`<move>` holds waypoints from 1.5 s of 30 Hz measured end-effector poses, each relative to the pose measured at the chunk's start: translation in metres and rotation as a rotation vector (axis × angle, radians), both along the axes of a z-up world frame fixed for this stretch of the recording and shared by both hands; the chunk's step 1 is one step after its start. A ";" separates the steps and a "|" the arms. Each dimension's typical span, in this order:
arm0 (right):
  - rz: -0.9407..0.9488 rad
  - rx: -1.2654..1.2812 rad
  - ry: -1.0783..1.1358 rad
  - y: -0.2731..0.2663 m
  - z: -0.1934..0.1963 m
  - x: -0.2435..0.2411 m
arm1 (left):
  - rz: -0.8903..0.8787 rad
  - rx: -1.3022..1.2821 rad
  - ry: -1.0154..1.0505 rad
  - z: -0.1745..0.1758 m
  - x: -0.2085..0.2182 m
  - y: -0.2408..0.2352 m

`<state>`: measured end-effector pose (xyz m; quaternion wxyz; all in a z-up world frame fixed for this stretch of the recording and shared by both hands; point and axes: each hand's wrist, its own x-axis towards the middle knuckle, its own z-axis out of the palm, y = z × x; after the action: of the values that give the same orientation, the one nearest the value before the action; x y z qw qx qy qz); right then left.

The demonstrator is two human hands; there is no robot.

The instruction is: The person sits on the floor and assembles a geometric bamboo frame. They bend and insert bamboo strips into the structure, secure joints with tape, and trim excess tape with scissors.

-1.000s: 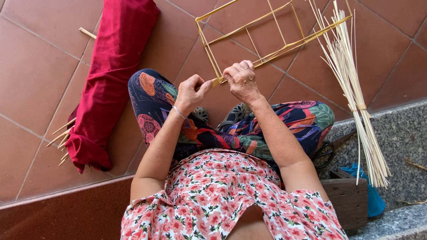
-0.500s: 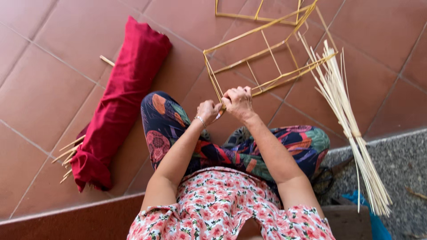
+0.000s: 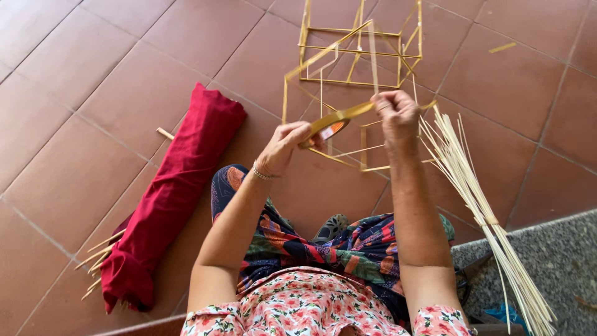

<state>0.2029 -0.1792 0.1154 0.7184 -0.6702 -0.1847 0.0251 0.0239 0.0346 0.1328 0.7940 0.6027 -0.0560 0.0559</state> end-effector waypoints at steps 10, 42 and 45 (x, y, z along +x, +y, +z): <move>-0.070 0.789 0.419 -0.101 -0.073 -0.013 | -0.264 0.177 0.158 0.033 0.057 -0.062; -0.175 0.259 0.157 -0.126 -0.076 -0.062 | 0.158 1.492 0.454 0.064 0.001 0.036; -0.170 0.268 0.158 -0.127 -0.076 -0.062 | 0.148 1.495 0.504 0.052 0.005 0.034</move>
<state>0.1404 -0.3063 0.0393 0.8132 -0.5775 -0.0718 -0.0079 0.0284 0.0687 0.1851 0.1617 0.9729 0.1432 -0.0821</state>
